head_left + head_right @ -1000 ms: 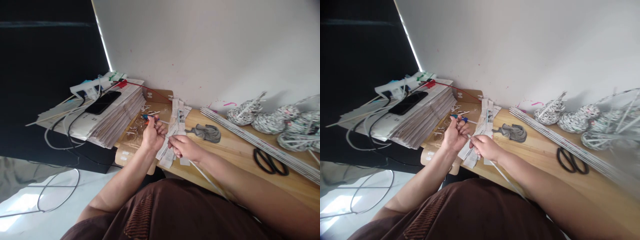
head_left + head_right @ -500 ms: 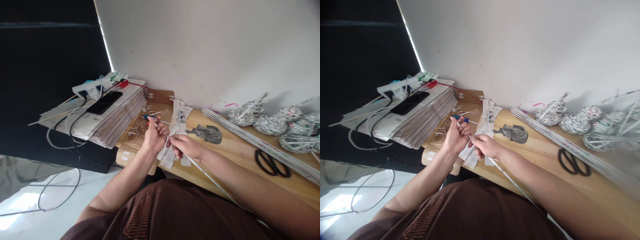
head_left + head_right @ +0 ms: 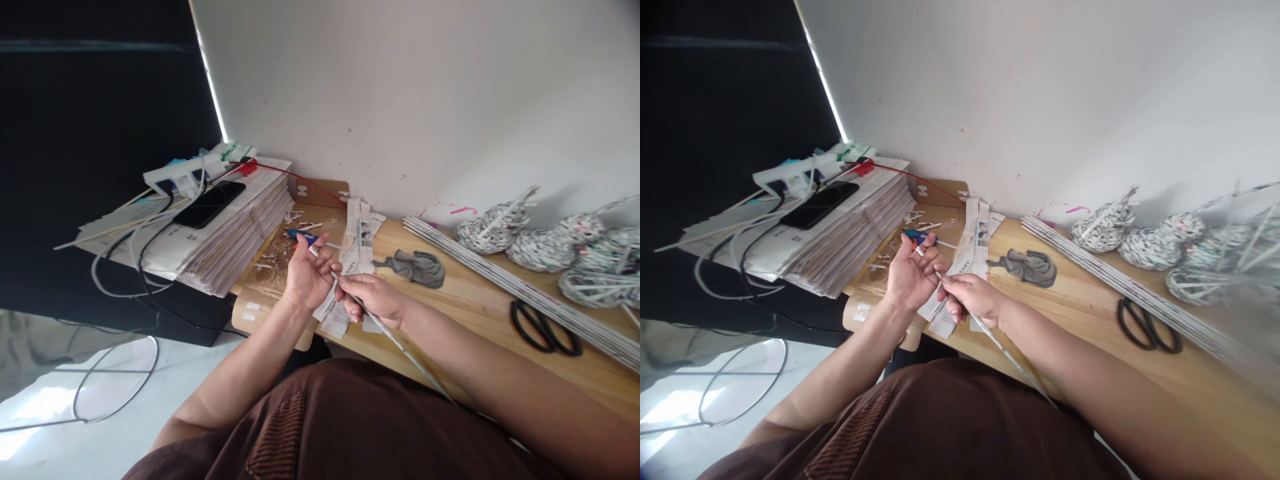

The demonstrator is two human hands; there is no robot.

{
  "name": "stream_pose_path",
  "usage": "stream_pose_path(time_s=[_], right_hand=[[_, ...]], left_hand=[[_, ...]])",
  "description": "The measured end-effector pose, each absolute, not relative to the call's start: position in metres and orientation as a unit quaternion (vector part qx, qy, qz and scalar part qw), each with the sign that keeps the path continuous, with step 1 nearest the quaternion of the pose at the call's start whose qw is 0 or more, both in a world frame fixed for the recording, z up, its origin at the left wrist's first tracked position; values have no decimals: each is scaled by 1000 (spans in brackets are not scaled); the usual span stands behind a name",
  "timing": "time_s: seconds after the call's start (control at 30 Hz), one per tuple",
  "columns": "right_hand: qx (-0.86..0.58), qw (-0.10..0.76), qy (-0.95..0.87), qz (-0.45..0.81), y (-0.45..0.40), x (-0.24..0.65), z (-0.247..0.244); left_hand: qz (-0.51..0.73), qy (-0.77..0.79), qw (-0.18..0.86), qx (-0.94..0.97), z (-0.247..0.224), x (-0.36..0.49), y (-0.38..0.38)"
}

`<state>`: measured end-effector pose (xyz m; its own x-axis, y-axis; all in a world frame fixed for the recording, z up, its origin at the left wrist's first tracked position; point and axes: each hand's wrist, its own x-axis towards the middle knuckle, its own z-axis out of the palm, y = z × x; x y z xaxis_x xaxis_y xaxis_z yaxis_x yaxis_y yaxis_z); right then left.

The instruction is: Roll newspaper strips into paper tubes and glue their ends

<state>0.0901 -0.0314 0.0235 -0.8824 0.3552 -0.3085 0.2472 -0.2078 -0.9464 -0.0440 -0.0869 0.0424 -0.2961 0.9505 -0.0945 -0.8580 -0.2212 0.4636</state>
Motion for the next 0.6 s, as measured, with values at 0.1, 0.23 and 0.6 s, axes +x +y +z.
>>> stream_pose_path(time_s=[0.1, 0.23, 0.6], right_hand=[[-280, 166, -747, 580, -30, 92, 29], [-251, 373, -834, 319, -27, 91, 47], [-227, 237, -929, 173, -20, 52, 74]], left_hand=[[773, 226, 583, 111, 41, -46, -89], [768, 240, 585, 101, 38, -45, -89], [767, 258, 577, 112, 36, -29, -90]])
